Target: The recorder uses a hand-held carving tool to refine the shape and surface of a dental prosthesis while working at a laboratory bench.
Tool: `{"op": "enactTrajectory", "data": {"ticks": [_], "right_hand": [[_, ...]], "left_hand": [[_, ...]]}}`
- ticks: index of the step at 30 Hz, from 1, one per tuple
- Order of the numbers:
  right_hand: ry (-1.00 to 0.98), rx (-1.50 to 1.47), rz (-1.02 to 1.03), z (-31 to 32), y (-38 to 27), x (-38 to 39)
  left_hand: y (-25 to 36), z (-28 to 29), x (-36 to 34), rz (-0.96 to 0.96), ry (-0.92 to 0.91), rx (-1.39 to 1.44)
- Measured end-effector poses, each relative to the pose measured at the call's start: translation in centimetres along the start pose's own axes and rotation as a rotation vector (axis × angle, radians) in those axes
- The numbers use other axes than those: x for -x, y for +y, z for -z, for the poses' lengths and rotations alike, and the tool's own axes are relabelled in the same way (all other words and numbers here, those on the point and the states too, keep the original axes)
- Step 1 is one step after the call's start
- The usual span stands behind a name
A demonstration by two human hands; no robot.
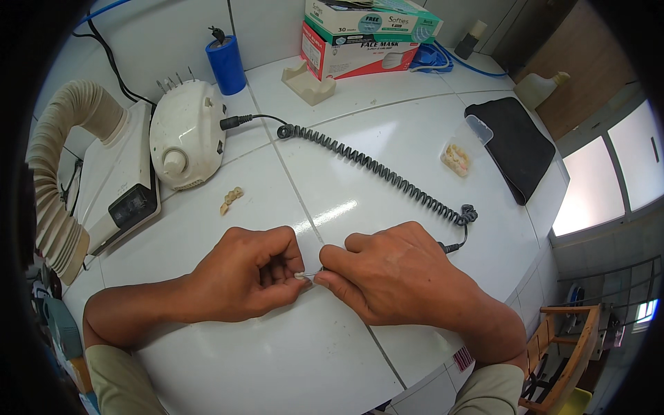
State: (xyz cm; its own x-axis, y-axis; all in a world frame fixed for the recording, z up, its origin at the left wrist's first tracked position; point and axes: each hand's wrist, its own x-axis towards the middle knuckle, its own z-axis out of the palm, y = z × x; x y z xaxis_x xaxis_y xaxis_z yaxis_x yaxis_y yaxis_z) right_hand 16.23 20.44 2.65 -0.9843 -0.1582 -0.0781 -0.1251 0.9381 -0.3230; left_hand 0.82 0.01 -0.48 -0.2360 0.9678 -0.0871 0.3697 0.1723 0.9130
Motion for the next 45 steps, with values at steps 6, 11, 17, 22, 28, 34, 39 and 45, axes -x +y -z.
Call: {"op": "enactTrajectory", "data": {"ticks": [6, 11, 17, 22, 28, 34, 39, 45], "right_hand": [[-0.002, -0.004, -0.001, 0.05, -0.13, -0.06], [-0.015, -0.002, -0.022, 0.12, -0.35, -0.11], [-0.011, -0.018, -0.019, 0.14, -0.27, -0.10], [-0.015, -0.022, -0.021, 0.14, -0.22, -0.06], [-0.028, -0.024, -0.030, 0.19, -0.21, -0.07], [-0.022, -0.029, -0.025, 0.17, -0.26, -0.07], [-0.004, -0.031, -0.008, 0.06, -0.31, -0.08], [-0.011, -0.030, -0.011, 0.15, -0.32, -0.09]], "left_hand": [[0.06, -0.02, -0.05, 0.000, 0.001, 0.003], [0.16, 0.04, -0.01, 0.003, 0.000, -0.001], [0.15, 0.12, -0.04, -0.007, -0.005, 0.000], [0.26, 0.21, -0.01, 0.011, -0.020, 0.002], [-0.03, 0.10, -0.02, -0.015, -0.008, 0.002], [0.07, 0.14, -0.06, -0.002, -0.010, 0.002], [0.16, 0.15, -0.01, 0.004, -0.015, -0.001], [0.15, 0.15, -0.05, -0.005, -0.014, -0.008]]}}
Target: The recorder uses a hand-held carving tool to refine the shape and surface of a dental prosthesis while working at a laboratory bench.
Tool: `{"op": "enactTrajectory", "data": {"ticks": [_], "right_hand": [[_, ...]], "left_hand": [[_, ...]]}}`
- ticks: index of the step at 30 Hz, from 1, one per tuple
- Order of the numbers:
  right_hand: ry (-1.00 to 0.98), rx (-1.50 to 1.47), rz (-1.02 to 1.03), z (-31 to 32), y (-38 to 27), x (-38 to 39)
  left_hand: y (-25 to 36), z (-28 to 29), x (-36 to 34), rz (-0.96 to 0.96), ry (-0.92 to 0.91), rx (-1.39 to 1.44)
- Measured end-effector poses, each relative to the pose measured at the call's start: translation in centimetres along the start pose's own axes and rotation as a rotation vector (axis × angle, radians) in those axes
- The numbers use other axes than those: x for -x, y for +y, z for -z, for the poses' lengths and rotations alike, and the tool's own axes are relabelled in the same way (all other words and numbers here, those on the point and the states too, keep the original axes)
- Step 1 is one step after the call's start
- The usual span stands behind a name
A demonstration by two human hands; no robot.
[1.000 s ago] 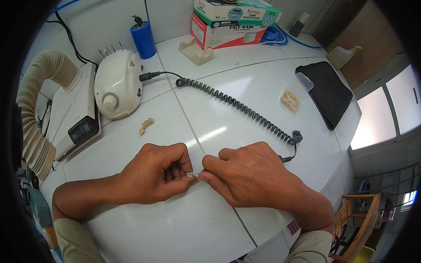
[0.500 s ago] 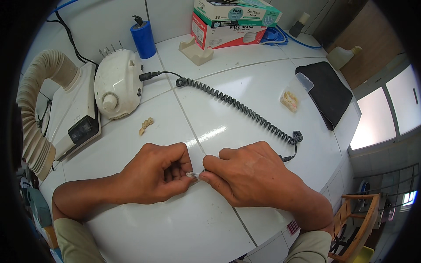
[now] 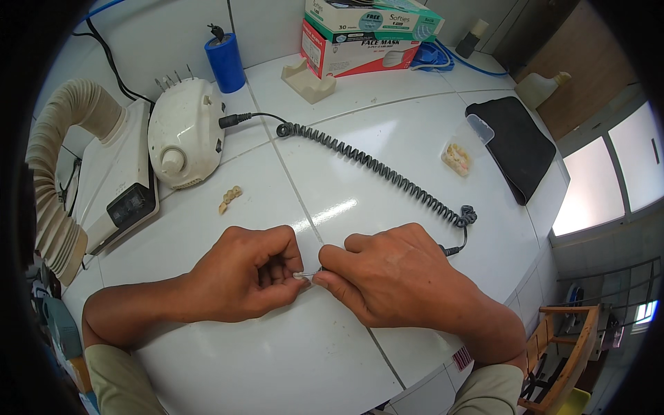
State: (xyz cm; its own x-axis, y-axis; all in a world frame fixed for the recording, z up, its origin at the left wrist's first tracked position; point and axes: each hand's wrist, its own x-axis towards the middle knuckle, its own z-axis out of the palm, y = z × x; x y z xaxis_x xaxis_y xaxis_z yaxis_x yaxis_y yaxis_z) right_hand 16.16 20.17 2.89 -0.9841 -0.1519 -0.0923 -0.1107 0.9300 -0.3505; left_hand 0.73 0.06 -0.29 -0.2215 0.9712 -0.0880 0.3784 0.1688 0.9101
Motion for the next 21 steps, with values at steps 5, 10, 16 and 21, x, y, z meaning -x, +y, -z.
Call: {"op": "enactTrajectory", "data": {"ticks": [5, 10, 16, 21], "right_hand": [[0.001, -0.001, 0.009, -0.01, 0.07, 0.06], [-0.015, -0.008, 0.007, 0.18, 0.22, 0.06], [-0.012, -0.010, 0.005, 0.15, 0.24, 0.11], [-0.016, -0.011, -0.016, 0.25, 0.16, 0.04]], "left_hand": [[0.06, 0.03, 0.04, 0.018, -0.007, 0.006], [0.00, 0.07, 0.13, -0.009, -0.005, 0.012], [-0.02, 0.24, 0.18, -0.016, -0.028, 0.011], [-0.37, 0.03, 0.26, -0.052, 0.007, 0.000]]}}
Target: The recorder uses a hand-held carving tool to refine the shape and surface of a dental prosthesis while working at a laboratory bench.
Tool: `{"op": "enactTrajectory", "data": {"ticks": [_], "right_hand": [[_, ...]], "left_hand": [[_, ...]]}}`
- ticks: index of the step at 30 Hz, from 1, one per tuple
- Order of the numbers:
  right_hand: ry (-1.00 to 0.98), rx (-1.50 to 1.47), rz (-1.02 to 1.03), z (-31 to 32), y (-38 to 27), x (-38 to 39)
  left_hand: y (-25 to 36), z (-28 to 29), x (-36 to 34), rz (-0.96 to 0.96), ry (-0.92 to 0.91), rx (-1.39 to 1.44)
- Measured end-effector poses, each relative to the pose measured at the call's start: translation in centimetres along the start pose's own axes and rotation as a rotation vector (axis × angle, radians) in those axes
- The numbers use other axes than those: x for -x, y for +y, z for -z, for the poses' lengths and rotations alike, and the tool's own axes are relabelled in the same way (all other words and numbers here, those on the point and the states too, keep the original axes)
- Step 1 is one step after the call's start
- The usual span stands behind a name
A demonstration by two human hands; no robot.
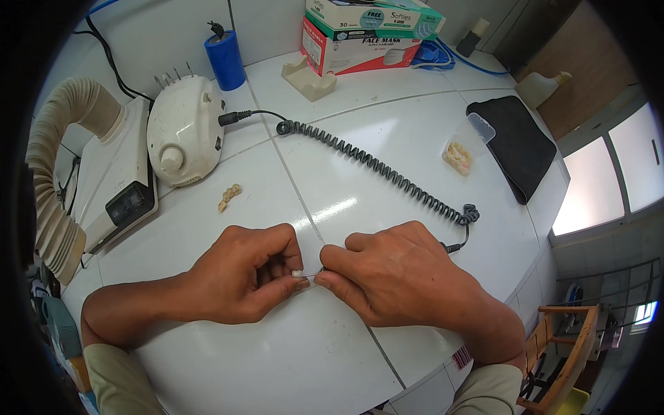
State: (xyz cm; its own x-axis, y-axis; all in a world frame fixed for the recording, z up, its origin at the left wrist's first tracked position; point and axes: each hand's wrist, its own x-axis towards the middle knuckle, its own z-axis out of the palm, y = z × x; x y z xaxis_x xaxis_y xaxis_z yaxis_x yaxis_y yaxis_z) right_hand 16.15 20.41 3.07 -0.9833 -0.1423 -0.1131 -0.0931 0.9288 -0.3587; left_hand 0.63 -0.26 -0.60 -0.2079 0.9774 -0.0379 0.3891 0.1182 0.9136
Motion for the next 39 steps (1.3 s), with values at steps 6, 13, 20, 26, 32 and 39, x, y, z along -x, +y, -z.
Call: {"op": "enactTrajectory", "data": {"ticks": [6, 13, 20, 26, 32, 39], "right_hand": [[0.007, -0.003, 0.001, -0.10, 0.12, 0.05], [-0.002, -0.006, 0.024, -0.06, 0.15, 0.06], [-0.013, -0.006, 0.023, -0.13, 0.13, 0.02], [0.006, 0.000, 0.033, -0.19, 0.05, 0.01], [0.010, 0.001, 0.019, -0.21, -0.06, -0.02], [0.013, -0.002, -0.006, -0.32, -0.11, 0.00]], "left_hand": [[0.07, 0.06, -0.07, 0.001, -0.002, 0.010], [0.03, 0.02, -0.01, 0.001, -0.005, 0.003], [-0.02, 0.07, 0.02, 0.013, -0.010, 0.005], [0.07, 0.04, 0.09, 0.011, -0.011, 0.001], [-0.10, -0.03, 0.04, -0.006, -0.005, 0.003], [0.23, 0.08, 0.07, 0.019, -0.006, 0.010]]}}
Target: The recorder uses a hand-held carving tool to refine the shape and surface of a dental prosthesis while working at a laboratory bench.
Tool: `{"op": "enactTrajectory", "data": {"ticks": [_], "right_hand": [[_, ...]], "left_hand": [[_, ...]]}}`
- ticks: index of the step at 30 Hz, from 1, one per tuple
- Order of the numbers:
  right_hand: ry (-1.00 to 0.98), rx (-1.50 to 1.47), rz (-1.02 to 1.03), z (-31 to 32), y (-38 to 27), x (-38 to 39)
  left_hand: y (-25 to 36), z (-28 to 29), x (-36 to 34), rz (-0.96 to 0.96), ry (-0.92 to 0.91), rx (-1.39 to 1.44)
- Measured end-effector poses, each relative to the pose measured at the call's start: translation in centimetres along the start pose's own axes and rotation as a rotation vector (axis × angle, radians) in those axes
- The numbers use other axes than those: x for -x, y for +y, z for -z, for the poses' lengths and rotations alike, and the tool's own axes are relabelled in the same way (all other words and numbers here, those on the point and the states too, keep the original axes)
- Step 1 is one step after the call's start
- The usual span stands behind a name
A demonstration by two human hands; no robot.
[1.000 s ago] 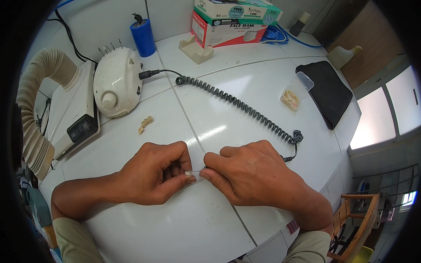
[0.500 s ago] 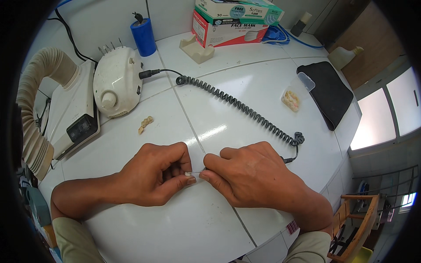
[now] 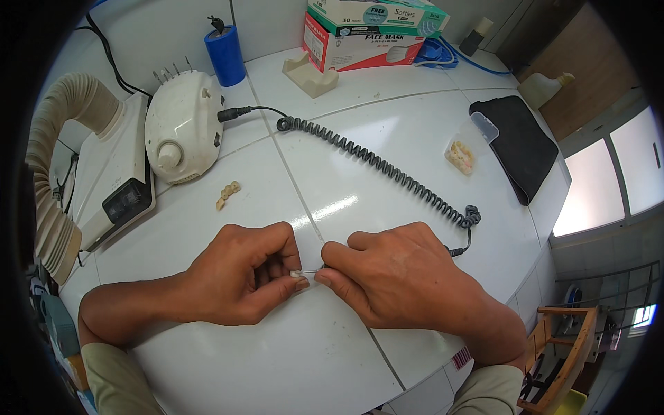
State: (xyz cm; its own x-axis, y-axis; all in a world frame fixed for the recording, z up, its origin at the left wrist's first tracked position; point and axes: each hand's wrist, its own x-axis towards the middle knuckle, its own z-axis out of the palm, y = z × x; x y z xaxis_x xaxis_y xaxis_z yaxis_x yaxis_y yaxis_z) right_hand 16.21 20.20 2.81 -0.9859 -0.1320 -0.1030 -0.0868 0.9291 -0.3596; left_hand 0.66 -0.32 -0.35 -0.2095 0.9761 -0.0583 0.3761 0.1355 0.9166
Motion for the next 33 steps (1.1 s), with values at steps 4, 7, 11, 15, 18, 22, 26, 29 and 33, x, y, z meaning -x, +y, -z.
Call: {"op": "enactTrajectory", "data": {"ticks": [4, 7, 11, 15, 18, 22, 26, 29, 33], "right_hand": [[0.002, 0.012, 0.033, 0.14, 0.03, 0.03], [0.013, -0.007, -0.002, -0.02, 0.01, -0.02], [0.006, 0.010, 0.034, 0.10, 0.05, 0.10], [0.008, 0.002, 0.011, 0.15, 0.05, 0.10], [0.003, 0.006, 0.006, 0.06, 0.00, 0.10], [-0.010, 0.017, 0.017, 0.18, 0.03, 0.03], [0.021, -0.007, -0.016, -0.02, 0.02, 0.13], [-0.003, 0.011, 0.020, 0.15, 0.00, 0.06], [-0.005, 0.006, -0.003, 0.15, 0.07, 0.10]], "left_hand": [[-0.43, -0.19, 0.00, -0.008, 0.012, 0.002], [-0.32, -0.18, 0.03, 0.017, 0.013, 0.001], [-0.42, -0.22, -0.11, -0.011, 0.018, -0.012], [-0.21, -0.21, -0.02, 0.008, 0.012, -0.012], [-0.25, -0.21, -0.04, 0.006, 0.016, -0.011], [-0.09, -0.18, -0.09, 0.000, 0.007, 0.006], [0.18, 0.00, -0.12, 0.038, -0.013, -0.003], [-0.03, -0.09, -0.07, 0.013, 0.000, 0.004], [0.03, -0.11, -0.10, 0.019, 0.000, 0.005]]}}
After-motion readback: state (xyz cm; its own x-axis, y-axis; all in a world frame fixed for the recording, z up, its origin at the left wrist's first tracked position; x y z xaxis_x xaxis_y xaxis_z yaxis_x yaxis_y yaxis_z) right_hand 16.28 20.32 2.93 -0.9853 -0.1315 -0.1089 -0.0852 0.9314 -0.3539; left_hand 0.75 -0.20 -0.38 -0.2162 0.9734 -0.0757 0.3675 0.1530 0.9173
